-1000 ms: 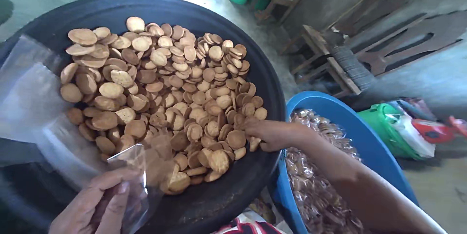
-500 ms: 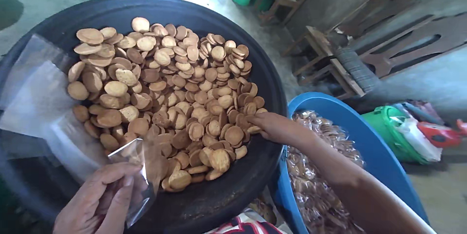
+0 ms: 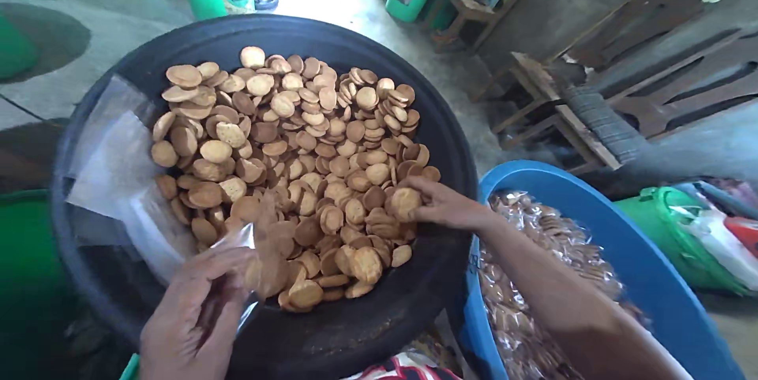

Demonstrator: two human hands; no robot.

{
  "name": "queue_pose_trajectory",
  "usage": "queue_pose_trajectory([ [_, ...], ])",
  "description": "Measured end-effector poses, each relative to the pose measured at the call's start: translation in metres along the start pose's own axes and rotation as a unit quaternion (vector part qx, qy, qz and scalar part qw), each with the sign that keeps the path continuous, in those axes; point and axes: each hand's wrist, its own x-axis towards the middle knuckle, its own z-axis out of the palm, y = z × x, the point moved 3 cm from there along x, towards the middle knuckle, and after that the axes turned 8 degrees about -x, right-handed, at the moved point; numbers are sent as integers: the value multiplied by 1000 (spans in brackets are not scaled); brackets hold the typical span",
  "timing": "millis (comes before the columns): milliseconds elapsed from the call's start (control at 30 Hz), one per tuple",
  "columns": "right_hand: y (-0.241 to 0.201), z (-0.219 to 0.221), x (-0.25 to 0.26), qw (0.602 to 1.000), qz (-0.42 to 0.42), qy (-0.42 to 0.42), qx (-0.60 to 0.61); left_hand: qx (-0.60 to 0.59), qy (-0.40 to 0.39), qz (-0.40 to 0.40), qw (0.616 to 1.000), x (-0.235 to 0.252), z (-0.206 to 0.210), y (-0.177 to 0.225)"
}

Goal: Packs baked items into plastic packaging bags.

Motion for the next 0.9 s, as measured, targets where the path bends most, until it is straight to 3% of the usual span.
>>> queue_pose_trajectory([
  [67, 1, -2, -3, 975, 1, 67, 214, 56, -43, -8, 998, 7, 4, 3],
  [167, 2, 7, -5, 896, -55, 53, 438, 165, -95, 43, 981, 23, 18, 9],
  [267, -14, 29, -9, 866, -56, 40, 495, 211, -99, 108, 966, 39, 26, 16],
  [367, -37, 38, -17, 847, 12, 117, 518, 235, -94, 132, 958, 44, 22, 22],
  [400, -37, 34, -19, 854, 7, 131, 504, 240, -91, 132, 958, 42, 18, 23],
  [467, -31, 25, -22, 922, -10, 107, 371, 247, -84, 118, 958, 36, 11, 24],
  [533, -31, 28, -23, 997, -30, 25, 69, 250, -77, 106, 959, 31, 6, 23],
  [633, -37, 54, -7, 969, -41, -111, -215, 255, -73, 98, 959, 25, 7, 19],
  [733, -41, 58, 11, 960, 7, -114, -255, 252, -76, 110, 958, 23, 12, 16],
  [900, -32, 17, 16, 993, 73, 26, -93, 264, -75, 110, 955, 24, 8, 13],
])
